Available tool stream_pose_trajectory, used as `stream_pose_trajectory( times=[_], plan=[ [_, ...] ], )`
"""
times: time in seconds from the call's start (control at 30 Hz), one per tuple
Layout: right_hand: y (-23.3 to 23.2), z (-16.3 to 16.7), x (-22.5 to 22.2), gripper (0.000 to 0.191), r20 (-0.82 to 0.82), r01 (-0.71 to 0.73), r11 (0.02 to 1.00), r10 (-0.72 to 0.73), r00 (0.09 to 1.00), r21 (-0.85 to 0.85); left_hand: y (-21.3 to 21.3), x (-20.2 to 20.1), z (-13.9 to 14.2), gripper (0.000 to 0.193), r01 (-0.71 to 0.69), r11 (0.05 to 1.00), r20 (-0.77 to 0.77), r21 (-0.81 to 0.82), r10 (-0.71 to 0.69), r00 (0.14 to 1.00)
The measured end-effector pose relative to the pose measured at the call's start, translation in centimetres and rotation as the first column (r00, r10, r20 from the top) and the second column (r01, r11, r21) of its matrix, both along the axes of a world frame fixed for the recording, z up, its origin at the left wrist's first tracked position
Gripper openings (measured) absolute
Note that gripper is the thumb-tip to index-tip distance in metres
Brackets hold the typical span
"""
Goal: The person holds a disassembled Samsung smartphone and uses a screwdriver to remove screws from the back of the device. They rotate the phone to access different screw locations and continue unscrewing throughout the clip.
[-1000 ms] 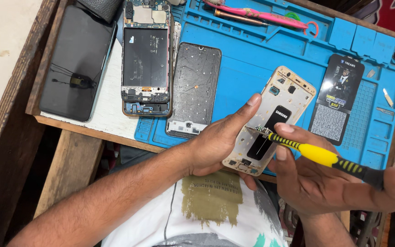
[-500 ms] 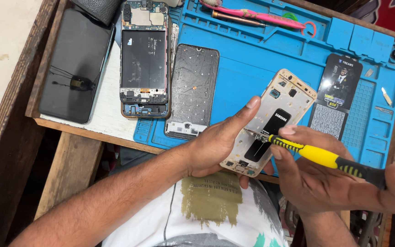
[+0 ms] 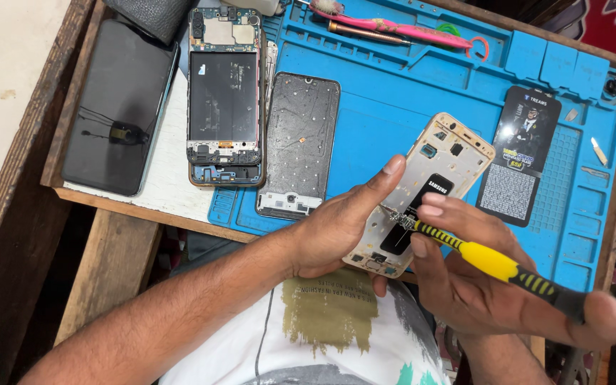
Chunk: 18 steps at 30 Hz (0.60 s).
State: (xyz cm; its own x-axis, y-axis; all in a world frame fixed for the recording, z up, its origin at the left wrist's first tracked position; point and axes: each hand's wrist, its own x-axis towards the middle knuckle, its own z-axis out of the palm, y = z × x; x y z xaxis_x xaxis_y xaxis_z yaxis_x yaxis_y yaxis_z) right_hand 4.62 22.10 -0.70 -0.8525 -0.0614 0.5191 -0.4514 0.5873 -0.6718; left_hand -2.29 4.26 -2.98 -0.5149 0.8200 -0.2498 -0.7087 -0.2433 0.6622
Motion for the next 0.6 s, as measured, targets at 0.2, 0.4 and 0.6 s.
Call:
stream_pose_trajectory(
  times=[0.2, 0.4, 0.6],
  plan=[
    [0.4, -0.4, 0.0, 0.043, -0.026, -0.066, 0.998, 0.066, 0.997, -0.010, 0.0, 0.1, 0.2, 0.096, 0.005, 1.000, 0.052, -0.022, -0.004, 0.999],
    [0.3, -0.9, 0.5, 0.032, 0.009, -0.046, 0.998, 0.047, 0.999, -0.044, -0.1, 0.2, 0.0, 0.096, -0.009, 0.999, 0.012, 0.046, 0.009, 1.000],
    [0.7, -0.5, 0.5, 0.036, 0.036, -0.027, 0.999, 0.026, 0.999, 0.040, 0.0, 0.0, -0.2, 0.091, -0.020, 0.999, 0.046, 0.032, 0.019, 0.999]
  ],
)
